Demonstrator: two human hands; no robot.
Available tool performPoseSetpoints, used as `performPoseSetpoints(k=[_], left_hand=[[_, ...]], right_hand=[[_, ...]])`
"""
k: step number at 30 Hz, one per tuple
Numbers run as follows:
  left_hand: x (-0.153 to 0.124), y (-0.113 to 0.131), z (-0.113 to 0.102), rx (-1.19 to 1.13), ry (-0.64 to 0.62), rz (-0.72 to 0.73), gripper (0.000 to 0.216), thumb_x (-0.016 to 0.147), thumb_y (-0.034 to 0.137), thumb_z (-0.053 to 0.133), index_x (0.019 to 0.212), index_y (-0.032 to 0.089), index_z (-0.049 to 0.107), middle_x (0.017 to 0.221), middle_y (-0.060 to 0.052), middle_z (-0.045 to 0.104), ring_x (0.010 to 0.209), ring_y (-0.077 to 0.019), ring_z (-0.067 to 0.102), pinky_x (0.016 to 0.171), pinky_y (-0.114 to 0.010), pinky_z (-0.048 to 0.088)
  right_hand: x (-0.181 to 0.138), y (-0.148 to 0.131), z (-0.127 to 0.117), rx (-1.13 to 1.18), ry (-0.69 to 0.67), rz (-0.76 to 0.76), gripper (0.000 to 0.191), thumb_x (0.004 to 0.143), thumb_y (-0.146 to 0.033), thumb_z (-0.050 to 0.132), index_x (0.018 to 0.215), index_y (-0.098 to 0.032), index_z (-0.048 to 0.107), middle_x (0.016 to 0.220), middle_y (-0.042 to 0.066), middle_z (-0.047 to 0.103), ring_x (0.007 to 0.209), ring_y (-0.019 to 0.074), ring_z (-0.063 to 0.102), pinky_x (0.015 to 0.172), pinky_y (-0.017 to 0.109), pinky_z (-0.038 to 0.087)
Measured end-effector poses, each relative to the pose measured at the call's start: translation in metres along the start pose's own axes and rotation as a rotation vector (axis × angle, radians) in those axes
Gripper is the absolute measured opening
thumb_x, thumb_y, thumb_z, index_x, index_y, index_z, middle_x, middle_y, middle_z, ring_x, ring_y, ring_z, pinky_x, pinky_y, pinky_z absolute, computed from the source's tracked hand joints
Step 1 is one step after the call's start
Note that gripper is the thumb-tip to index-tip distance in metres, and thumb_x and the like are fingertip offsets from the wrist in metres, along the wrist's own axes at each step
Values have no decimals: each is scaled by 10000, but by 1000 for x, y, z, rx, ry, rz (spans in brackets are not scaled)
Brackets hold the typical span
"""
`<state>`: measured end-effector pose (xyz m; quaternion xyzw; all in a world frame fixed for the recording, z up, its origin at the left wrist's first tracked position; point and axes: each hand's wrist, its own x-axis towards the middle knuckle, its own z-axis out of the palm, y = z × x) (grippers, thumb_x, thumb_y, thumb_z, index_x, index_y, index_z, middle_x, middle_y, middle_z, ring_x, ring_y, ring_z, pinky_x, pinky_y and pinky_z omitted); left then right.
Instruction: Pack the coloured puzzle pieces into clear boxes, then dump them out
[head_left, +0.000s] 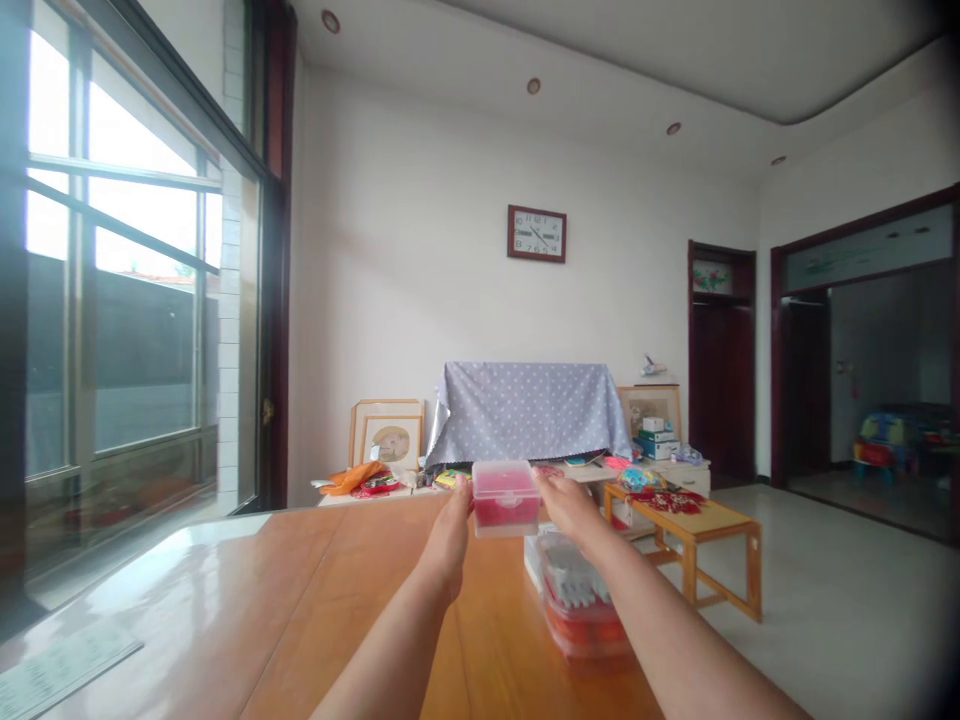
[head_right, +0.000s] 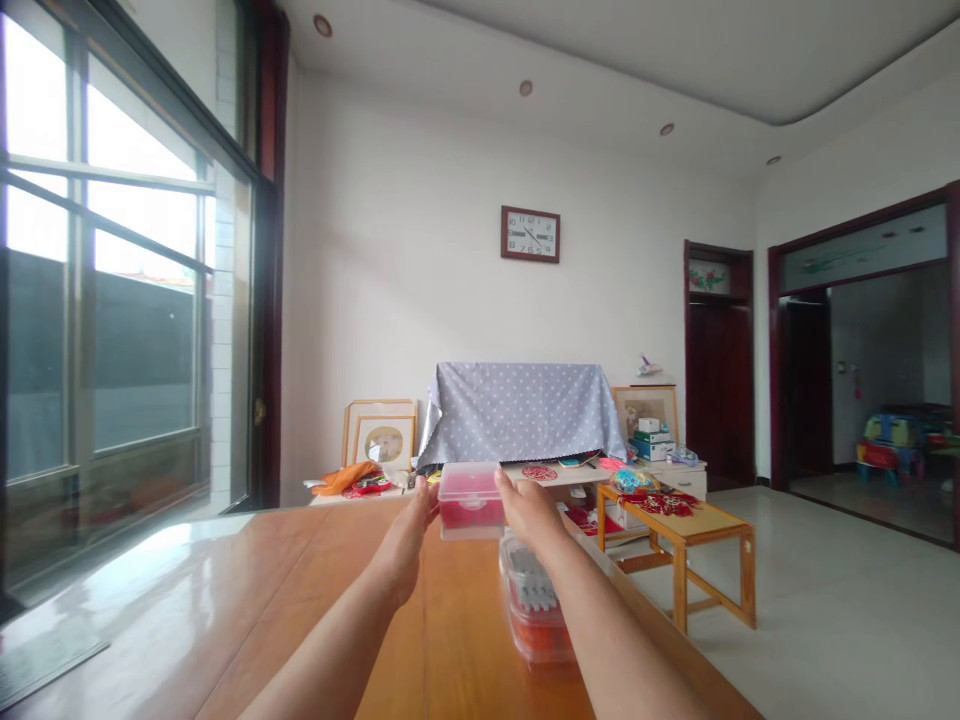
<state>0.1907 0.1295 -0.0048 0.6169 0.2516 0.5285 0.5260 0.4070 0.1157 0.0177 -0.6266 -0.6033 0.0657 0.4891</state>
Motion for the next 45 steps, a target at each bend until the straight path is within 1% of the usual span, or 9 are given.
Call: performPoseSetpoints(k=[7, 11, 16, 21, 24, 29, 32, 36, 45], left_hand=[[-86, 2, -68, 140, 389, -67, 699, 884, 710, 499, 1358, 203, 584, 1397, -135, 605, 1351, -326, 497, 1116, -477, 382], [-131, -21, -101, 192, 487, -135, 674, 861, 691, 531, 1296, 181, 601, 1266, -139, 669, 1208, -313, 592, 1007, -428, 461], [-159, -47, -118, 158, 616, -263, 622, 793, 643, 595, 1164, 144, 608, 1071, -133, 708, 972, -284, 669, 839, -384, 518], [-164, -48, -121, 237, 616, -194, 477, 850, 531, 569, 1161, 169, 594, 1129, -111, 692, 1009, -251, 657, 872, -353, 511], [-161, -45, -126, 305, 667, -174, 443, 856, 417, 580, 1215, 158, 592, 1284, -143, 633, 1194, -273, 590, 980, -368, 481], [-157, -53, -139, 424, 561, -124, 421, 885, 296, 519, 1282, 180, 600, 1376, -133, 587, 1330, -273, 507, 1115, -424, 393], [-156, -60, -143, 507, 477, -43, 406, 897, 286, 508, 1268, 193, 645, 1482, -118, 506, 1426, -267, 407, 1197, -438, 291], [-156, -68, -142, 534, 388, -51, 405, 895, 292, 516, 1253, 189, 675, 1535, -119, 451, 1445, -278, 383, 1206, -444, 290], [-163, -74, -131, 709, 334, 84, 462, 813, 169, 561, 1262, 226, 654, 1488, -110, 472, 1390, -266, 435, 1173, -415, 339]], right_hand=[[-72, -56, 79, 12, -192, -162, 637, 976, -652, 312, 598, -202, 557, 578, 13, 568, 596, 155, 493, 597, 267, 283], [-121, -47, 129, 111, -284, -70, 637, 959, -683, 319, 601, -203, 537, 572, -6, 544, 568, 145, 459, 581, 264, 279], [-157, -19, 173, 222, -295, 8, 577, 941, -672, 379, 661, -209, 580, 634, 16, 621, 624, 180, 539, 634, 273, 357], [-163, -2, 170, 269, -322, 0, 508, 956, -619, 381, 779, -223, 645, 778, 48, 701, 758, 224, 624, 719, 299, 422], [-160, 0, 160, 267, -195, 31, 411, 936, -582, 446, 867, -237, 659, 855, 53, 718, 844, 238, 648, 768, 309, 441], [-169, -16, 157, 376, -134, 68, 352, 903, -543, 500, 896, -228, 658, 855, 37, 717, 818, 212, 652, 746, 294, 466], [-183, -31, 162, 502, -274, 191, 342, 884, -509, 514, 810, -205, 653, 760, 30, 693, 708, 184, 646, 646, 274, 464], [-198, -47, 170, 659, -425, 430, 327, 820, -493, 595, 794, -178, 676, 734, 45, 692, 646, 166, 644, 579, 260, 458], [-201, -44, 180, 1037, -301, 688, 514, 625, -582, 823, 915, -185, 676, 837, 83, 745, 783, 230, 721, 675, 312, 542]])
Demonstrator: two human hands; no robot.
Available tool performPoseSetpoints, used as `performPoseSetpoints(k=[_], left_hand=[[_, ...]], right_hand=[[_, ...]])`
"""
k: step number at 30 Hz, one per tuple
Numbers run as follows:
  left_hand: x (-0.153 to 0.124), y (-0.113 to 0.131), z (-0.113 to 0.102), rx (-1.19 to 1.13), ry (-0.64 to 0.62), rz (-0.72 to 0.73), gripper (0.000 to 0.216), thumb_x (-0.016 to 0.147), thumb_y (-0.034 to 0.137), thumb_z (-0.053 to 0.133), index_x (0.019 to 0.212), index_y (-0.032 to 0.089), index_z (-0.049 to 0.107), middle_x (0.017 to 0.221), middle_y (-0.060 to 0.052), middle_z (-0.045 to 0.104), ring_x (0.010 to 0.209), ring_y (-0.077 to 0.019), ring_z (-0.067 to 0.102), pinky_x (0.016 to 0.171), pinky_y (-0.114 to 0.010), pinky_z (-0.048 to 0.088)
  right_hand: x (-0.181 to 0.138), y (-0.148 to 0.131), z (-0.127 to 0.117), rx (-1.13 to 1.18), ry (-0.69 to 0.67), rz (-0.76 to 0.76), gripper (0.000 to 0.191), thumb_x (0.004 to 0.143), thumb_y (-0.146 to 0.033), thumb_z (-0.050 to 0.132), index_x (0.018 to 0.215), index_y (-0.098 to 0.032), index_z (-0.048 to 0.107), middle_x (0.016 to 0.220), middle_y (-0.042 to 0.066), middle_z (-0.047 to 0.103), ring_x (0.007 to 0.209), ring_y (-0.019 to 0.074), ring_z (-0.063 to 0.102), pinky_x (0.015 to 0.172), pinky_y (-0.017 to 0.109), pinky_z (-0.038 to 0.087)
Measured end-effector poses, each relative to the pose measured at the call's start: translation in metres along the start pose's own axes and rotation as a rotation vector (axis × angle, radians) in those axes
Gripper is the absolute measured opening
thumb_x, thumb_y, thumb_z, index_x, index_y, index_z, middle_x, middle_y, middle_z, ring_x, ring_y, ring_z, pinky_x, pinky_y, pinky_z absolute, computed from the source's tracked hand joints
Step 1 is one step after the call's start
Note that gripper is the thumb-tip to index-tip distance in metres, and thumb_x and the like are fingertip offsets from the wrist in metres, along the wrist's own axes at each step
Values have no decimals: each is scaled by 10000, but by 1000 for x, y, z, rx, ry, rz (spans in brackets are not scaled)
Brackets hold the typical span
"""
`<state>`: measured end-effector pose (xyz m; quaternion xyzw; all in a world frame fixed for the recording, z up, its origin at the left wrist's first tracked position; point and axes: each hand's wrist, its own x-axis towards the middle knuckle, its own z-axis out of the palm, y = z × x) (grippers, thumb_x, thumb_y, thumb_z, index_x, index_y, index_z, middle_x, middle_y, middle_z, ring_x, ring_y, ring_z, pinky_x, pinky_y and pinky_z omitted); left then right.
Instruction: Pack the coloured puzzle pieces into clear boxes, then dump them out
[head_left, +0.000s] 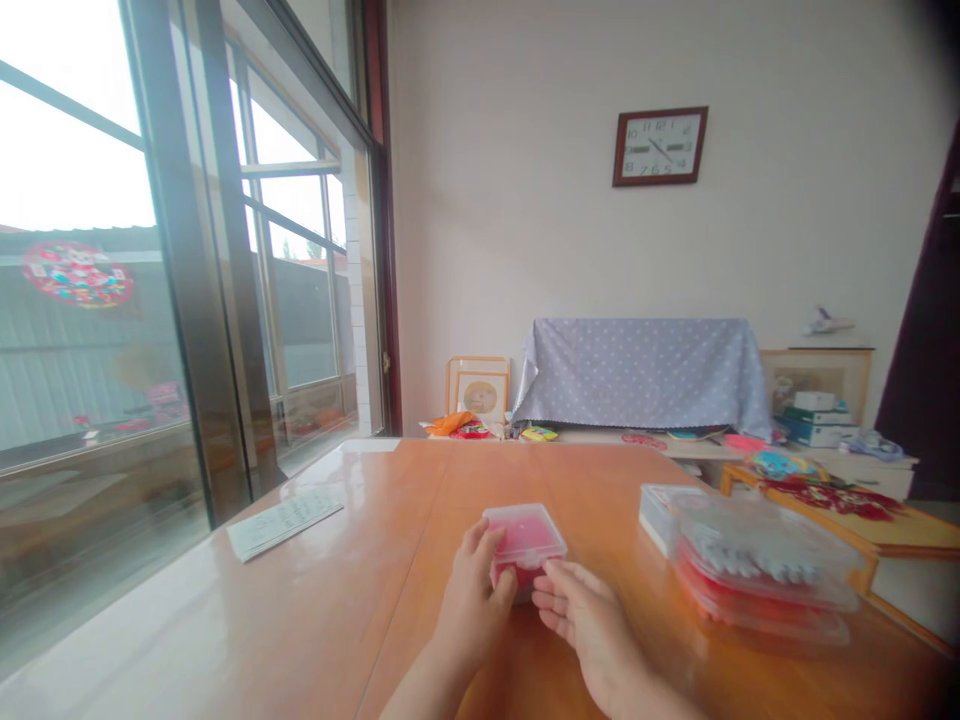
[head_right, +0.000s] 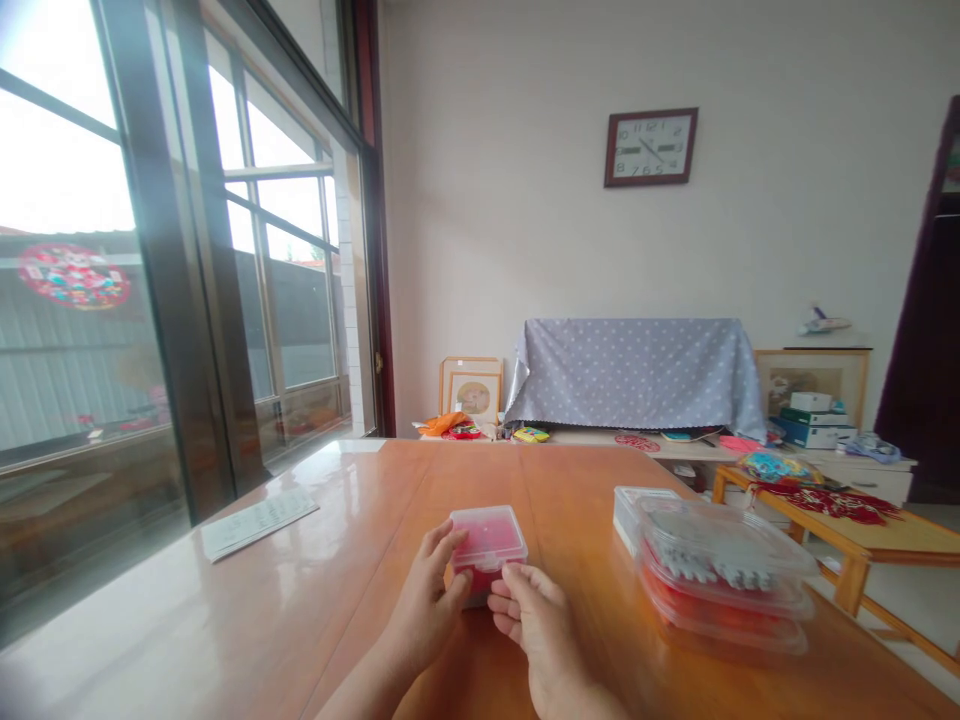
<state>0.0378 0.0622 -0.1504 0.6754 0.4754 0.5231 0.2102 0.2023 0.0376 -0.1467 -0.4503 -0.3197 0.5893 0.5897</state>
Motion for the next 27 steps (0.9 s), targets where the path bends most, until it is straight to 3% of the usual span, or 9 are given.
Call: performPoseSetpoints(k=[8, 16, 27], left_hand=[[2, -3, 4, 41, 29, 23, 416, 805, 171, 577, 1205, 233, 672, 1475, -113, 490, 1343, -284, 479, 1138, -450, 371], [2, -7, 6, 95, 47, 26, 435, 810, 153, 541, 1224, 229, 651, 1483, -109, 478, 1339, -268, 477, 1124, -431, 381], [8, -32, 9, 101, 44, 80, 461, 781, 186, 571, 1231, 218, 667, 1459, -129, 516, 1342, -292, 496, 1138, -459, 393]], right_hand=[[8, 10, 4, -22, 64, -13, 522, 624, -606, 827, 895, -198, 648, 829, 48, 736, 722, 182, 697, 643, 268, 509], [13, 17, 3, -99, 28, -103, 469, 719, -609, 756, 875, -187, 625, 826, 49, 729, 734, 167, 679, 613, 238, 467], [33, 29, 9, -20, -15, -91, 575, 545, -633, 853, 738, -198, 531, 706, 24, 710, 604, 151, 670, 485, 188, 398]])
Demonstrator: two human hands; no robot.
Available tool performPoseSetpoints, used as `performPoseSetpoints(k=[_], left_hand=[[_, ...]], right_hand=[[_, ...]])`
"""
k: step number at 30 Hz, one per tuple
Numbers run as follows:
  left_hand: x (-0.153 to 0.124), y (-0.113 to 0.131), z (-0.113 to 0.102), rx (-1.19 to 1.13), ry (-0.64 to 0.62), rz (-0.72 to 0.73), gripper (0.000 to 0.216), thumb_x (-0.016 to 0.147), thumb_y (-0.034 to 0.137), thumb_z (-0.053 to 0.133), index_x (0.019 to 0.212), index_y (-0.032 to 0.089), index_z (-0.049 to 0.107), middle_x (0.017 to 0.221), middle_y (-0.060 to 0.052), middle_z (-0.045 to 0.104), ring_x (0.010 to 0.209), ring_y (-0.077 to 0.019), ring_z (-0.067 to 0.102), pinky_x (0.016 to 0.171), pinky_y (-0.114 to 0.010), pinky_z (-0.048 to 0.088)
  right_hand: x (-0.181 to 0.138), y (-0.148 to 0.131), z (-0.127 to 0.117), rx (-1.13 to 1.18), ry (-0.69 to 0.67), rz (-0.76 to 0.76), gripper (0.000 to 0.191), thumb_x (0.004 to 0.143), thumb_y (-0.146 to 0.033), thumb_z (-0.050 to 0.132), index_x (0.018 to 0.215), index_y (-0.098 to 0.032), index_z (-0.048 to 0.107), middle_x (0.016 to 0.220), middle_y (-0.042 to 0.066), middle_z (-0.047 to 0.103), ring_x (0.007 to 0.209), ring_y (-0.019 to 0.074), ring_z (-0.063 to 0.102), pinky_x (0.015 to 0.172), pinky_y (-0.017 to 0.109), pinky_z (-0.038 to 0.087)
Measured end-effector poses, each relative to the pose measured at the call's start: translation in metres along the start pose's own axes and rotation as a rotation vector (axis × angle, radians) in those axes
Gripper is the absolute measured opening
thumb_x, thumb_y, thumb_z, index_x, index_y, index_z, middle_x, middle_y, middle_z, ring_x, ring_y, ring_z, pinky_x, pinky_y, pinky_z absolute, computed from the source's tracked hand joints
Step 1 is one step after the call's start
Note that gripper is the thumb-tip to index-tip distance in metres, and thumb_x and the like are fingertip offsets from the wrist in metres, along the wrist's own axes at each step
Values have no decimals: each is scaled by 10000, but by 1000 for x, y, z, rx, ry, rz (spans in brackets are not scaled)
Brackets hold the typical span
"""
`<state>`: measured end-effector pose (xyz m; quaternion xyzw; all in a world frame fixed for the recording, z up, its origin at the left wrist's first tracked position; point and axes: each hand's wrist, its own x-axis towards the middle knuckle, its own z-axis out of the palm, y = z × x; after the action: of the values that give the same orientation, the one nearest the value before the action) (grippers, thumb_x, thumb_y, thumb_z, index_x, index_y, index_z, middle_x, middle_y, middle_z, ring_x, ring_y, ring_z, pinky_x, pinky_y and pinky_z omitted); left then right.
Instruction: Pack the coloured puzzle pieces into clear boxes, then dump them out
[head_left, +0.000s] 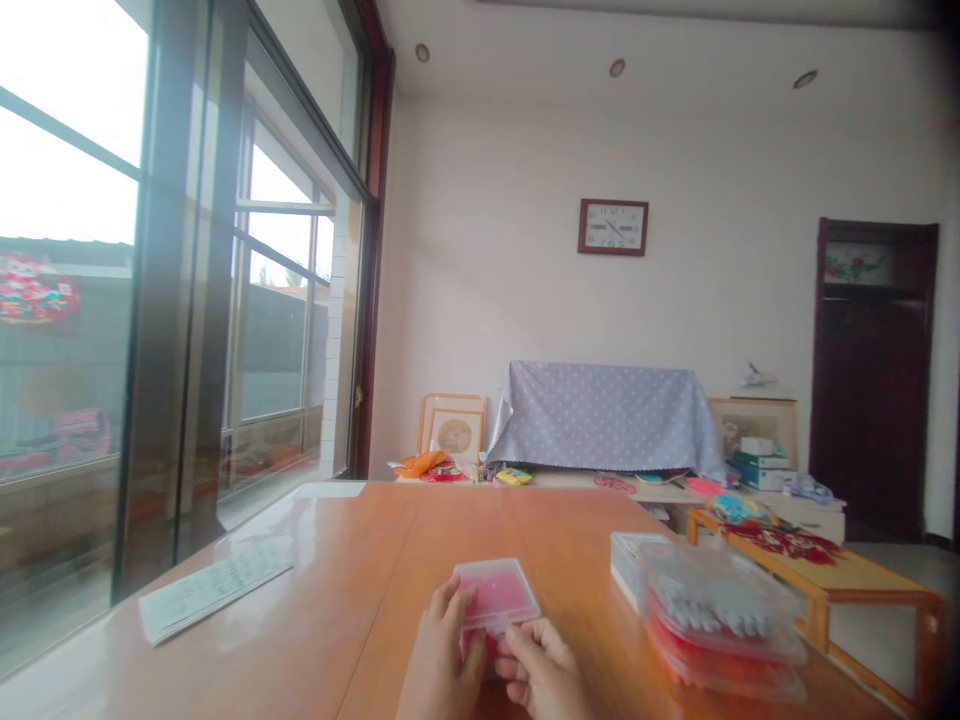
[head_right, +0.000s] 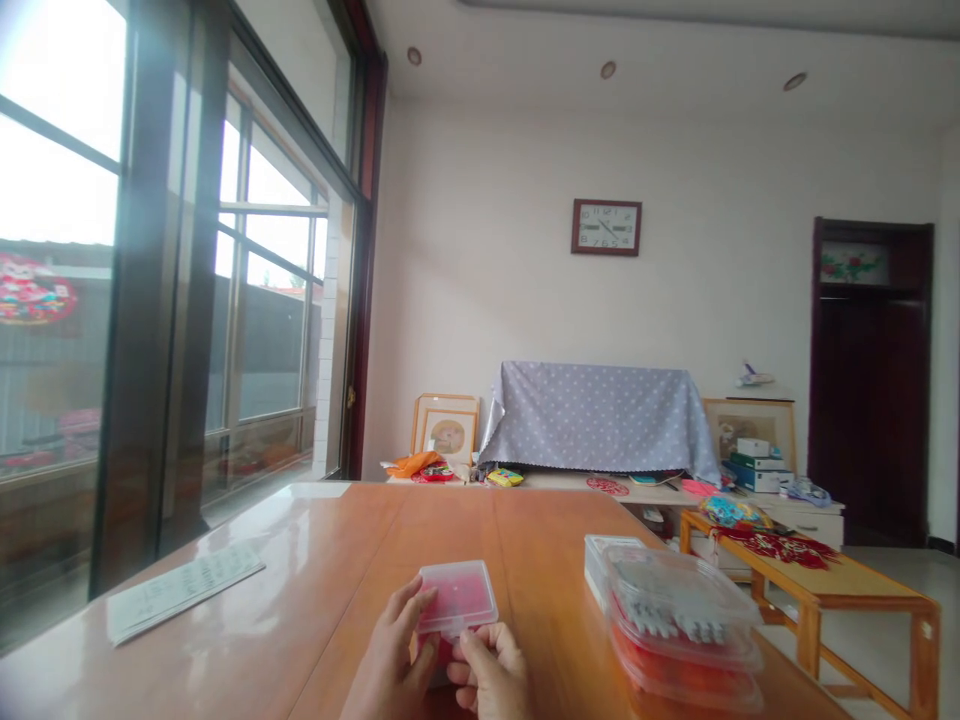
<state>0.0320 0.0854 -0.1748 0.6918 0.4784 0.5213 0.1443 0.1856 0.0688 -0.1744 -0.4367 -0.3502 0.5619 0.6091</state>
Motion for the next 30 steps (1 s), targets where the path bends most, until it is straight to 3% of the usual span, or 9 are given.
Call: performPoseSetpoints(k=[11, 16, 21, 27, 30], left_hand=[[2, 0, -2, -18, -7, -13, 498, 771, 209, 578, 1267, 215, 630, 1464, -129, 501, 1363, -286, 474, 1157, -453, 372], [1, 8, -1, -155, 47, -169, 833, 722, 260, 613, 1507, 175, 348, 1513, -158, 421, 1403, -304, 413, 1145, -444, 375], [1, 26, -13, -383, -89, -385, 1063, 723, 413, 699, 1578, 148, 126, 1631, -194, 206, 1459, -326, 327, 1146, -414, 356], [2, 35, -26, -607, -195, -586, 945, 781, 449, 694, 1569, 230, 221, 1641, -153, 242, 1482, -302, 308, 1129, -411, 363], [0, 32, -25, -612, -170, -680, 920, 767, 554, 708, 1526, 199, 327, 1549, -185, 407, 1370, -322, 468, 991, -382, 465]], right_hand=[[-1, -4, 8, 55, 23, -13, 546, 530, -612, 849, 684, -199, 527, 652, 14, 689, 580, 147, 668, 495, 196, 452], [-6, -19, 3, -12, -23, -62, 518, 555, -606, 827, 688, -185, 556, 640, 25, 679, 481, 125, 611, 412, 181, 380], [-19, -38, -8, -102, -47, -160, 409, 727, -552, 729, 719, -172, 579, 710, 52, 703, 508, 125, 615, 395, 175, 297], [-27, -59, -15, -39, -101, -183, 311, 803, -469, 709, 785, -179, 598, 710, 39, 690, 578, 133, 612, 429, 198, 256], [-24, -63, -19, 35, -125, -176, 274, 810, -432, 710, 777, -198, 570, 637, 14, 661, 588, 137, 592, 470, 214, 280]])
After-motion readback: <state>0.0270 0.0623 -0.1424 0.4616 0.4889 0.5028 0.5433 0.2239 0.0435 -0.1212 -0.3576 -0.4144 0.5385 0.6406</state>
